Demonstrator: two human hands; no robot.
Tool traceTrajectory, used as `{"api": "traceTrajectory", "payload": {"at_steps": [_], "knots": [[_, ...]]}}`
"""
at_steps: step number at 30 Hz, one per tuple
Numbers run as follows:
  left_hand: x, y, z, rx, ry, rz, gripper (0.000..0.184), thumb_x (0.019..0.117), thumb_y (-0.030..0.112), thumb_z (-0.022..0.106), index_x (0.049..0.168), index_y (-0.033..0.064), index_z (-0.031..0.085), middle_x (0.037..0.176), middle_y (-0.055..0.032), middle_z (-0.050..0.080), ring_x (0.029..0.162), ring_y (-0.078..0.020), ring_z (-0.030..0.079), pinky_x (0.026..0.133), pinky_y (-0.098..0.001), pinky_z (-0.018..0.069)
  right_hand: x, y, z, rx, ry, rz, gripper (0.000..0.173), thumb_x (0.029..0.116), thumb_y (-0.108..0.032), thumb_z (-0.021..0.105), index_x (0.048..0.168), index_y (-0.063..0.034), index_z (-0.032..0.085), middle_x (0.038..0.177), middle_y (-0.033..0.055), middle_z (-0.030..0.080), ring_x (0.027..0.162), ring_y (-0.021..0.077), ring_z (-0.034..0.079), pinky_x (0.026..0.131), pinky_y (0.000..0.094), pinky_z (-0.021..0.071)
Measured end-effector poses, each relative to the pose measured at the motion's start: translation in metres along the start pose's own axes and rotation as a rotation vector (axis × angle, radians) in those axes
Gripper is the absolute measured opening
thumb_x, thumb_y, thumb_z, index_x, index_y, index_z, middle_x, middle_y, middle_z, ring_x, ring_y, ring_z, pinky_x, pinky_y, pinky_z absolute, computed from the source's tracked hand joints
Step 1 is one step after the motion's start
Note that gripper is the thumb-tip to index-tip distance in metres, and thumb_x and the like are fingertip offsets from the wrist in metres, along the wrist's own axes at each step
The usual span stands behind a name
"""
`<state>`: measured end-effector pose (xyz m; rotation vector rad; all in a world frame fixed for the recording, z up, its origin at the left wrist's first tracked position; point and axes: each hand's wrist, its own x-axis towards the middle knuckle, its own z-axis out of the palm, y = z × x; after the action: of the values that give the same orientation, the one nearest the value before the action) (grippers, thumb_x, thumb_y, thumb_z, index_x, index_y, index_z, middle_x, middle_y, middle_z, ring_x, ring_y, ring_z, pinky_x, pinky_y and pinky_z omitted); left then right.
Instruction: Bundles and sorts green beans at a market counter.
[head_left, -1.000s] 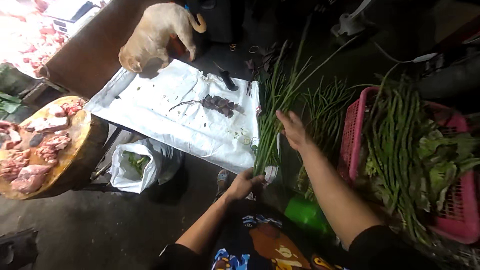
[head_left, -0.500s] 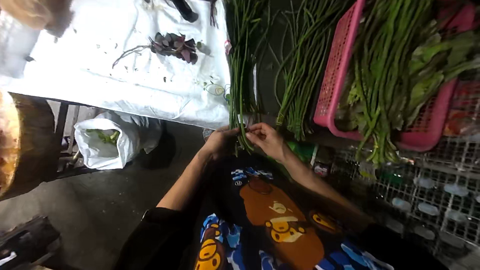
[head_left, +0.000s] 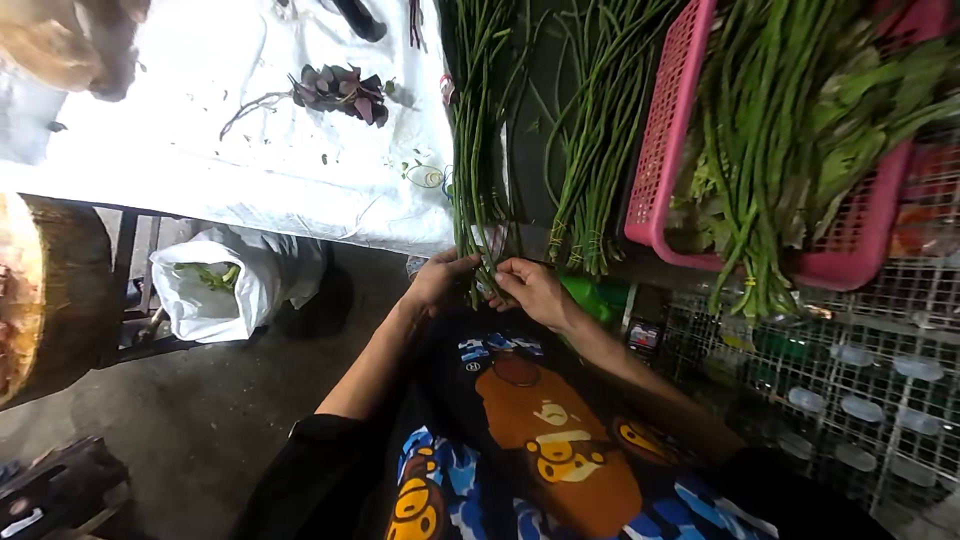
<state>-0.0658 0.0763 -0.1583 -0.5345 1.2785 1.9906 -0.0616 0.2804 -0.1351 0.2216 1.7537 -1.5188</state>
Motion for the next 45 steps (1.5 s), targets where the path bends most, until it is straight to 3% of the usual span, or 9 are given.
{"api": "traceTrajectory", "payload": {"at_steps": [4,8,11,13,17,22,30,38,45], "knots": [[-0.002,0.002,0.006,0.014,0.076,-0.005,0.019,0.1058,0.018,0.055,0.116,0.0049,0.064,0.083,-0.0067,0.067,0.065,-0.0111,0.062,0.061,-0.0269,0.0541,-0.001,0.002,-0.001,-0.117,0.033,-0.053,0.028,0.1097,-0.022,0.049,0.123,-0.0010,0.062,0.088,0.0084,0.064,0.068,0.0121,0.064,0.067,0.0290,0.0586],[-0.001,0.002,0.008,0.015,0.090,0.008,0.015,0.1043,0.014,0.058,0.114,0.0042,0.064,0.082,-0.0067,0.067,0.065,-0.0108,0.061,0.061,-0.0262,0.0538,0.001,0.000,-0.005,-0.267,-0.008,-0.050,0.033,0.1046,-0.033,0.061,0.118,-0.0030,0.066,0.084,0.0064,0.064,0.065,0.0104,0.058,0.065,0.0290,0.0531],[0.001,0.002,0.007,-0.008,0.093,0.021,0.016,0.1032,0.012,0.060,0.116,0.0033,0.064,0.087,-0.0082,0.069,0.066,-0.0115,0.062,0.062,-0.0266,0.0547,0.001,-0.004,-0.007,-0.234,-0.010,-0.047,0.029,0.1076,-0.026,0.055,0.117,-0.0006,0.064,0.093,0.0091,0.068,0.079,0.0134,0.067,0.078,0.0319,0.0580],[0.002,0.000,0.004,-0.020,0.080,0.035,0.025,0.1041,0.011,0.058,0.128,0.0032,0.062,0.097,-0.0107,0.071,0.069,-0.0125,0.063,0.063,-0.0264,0.0549,0.001,-0.004,-0.009,-0.080,0.017,-0.064,0.028,0.1105,-0.021,0.047,0.119,0.0017,0.061,0.103,0.0125,0.069,0.090,0.0182,0.071,0.083,0.0348,0.0604],[0.001,-0.002,0.003,0.010,0.094,0.041,0.026,0.1024,0.009,0.060,0.128,0.0038,0.059,0.092,-0.0095,0.070,0.067,-0.0120,0.063,0.061,-0.0259,0.0550,0.000,-0.004,-0.011,0.185,0.062,-0.088,0.030,0.1128,-0.020,0.034,0.116,-0.0001,0.057,0.096,0.0109,0.070,0.083,0.0202,0.073,0.078,0.0356,0.0627],[-0.004,0.001,0.010,0.090,0.093,0.018,0.020,0.0998,0.007,0.063,0.119,0.0014,0.064,0.084,-0.0078,0.069,0.066,-0.0120,0.064,0.062,-0.0267,0.0559,0.005,-0.004,-0.008,-0.081,0.109,-0.059,0.028,0.1107,-0.024,0.047,0.119,0.0003,0.060,0.102,0.0109,0.071,0.088,0.0174,0.072,0.083,0.0358,0.0614],[-0.004,0.001,0.011,0.154,0.096,0.038,0.018,0.0987,0.008,0.066,0.116,0.0020,0.066,0.085,-0.0079,0.070,0.066,-0.0116,0.063,0.062,-0.0268,0.0552,0.005,-0.013,-0.002,-0.231,0.080,0.061,0.029,0.1050,-0.029,0.061,0.110,-0.0007,0.060,0.089,0.0068,0.075,0.077,0.0130,0.075,0.076,0.0302,0.0623],[0.000,-0.001,0.010,0.152,0.088,0.043,0.017,0.0989,0.010,0.066,0.114,0.0009,0.066,0.086,-0.0082,0.071,0.069,-0.0123,0.065,0.066,-0.0277,0.0564,0.007,-0.008,-0.008,-0.081,0.049,0.015,0.024,0.1051,-0.025,0.060,0.105,-0.0015,0.062,0.091,0.0074,0.076,0.078,0.0143,0.075,0.075,0.0289,0.0626],[0.002,-0.001,0.010,-0.105,0.018,-0.017,0.025,0.1081,0.021,0.050,0.121,0.0049,0.063,0.095,-0.0092,0.072,0.076,-0.0142,0.068,0.067,-0.0290,0.0581,0.006,-0.005,-0.009,0.091,-0.077,-0.049,0.032,0.1111,-0.024,0.046,0.109,0.0022,0.064,0.093,0.0107,0.077,0.082,0.0180,0.075,0.078,0.0312,0.0624]]}}
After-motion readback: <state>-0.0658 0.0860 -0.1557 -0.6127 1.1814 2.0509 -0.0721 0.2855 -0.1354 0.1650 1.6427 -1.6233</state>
